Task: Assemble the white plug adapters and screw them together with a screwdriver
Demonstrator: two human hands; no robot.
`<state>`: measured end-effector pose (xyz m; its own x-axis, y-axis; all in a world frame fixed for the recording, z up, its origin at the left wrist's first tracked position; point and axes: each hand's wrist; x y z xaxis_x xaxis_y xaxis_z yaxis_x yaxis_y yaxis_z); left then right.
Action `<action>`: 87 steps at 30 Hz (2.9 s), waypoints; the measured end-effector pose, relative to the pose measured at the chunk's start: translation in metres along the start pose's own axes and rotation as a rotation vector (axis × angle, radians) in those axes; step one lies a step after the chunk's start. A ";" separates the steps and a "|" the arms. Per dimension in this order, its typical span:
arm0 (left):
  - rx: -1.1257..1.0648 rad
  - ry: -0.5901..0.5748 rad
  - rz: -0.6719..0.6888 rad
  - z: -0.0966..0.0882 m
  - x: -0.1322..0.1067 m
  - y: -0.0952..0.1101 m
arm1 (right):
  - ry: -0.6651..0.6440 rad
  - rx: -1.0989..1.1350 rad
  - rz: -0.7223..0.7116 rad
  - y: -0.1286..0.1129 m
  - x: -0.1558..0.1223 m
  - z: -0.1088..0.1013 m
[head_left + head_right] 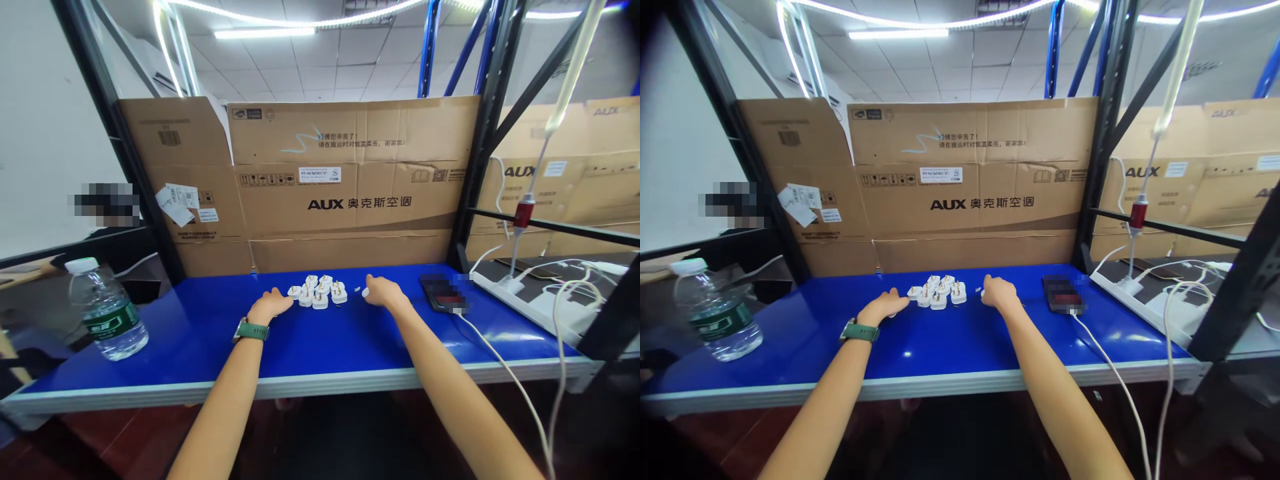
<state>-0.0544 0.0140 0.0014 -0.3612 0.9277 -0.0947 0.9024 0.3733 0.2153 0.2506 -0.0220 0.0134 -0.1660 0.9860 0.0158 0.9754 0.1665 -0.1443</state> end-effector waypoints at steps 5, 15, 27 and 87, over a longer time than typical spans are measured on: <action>-0.003 -0.047 0.067 -0.003 0.004 -0.003 | 0.175 0.088 0.014 0.002 0.004 0.002; -0.037 0.052 0.246 0.001 0.014 -0.002 | 0.178 0.763 -0.286 -0.010 0.015 0.001; -0.352 0.400 1.004 -0.016 -0.027 0.020 | -0.050 1.194 -0.588 -0.022 -0.005 -0.011; -0.466 0.269 1.003 0.009 -0.037 0.046 | 0.564 0.727 -0.647 -0.022 0.028 0.016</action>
<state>0.0026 -0.0033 0.0058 0.3853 0.7598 0.5237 0.6579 -0.6241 0.4214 0.2219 0.0015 0.0008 -0.3412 0.6097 0.7154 0.3831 0.7852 -0.4865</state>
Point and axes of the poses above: each hand's wrist, its own x-axis towards the middle knuckle, its own z-axis out of the palm, y = z × x, and after that the axes turned 12 degrees about -z, right-handed
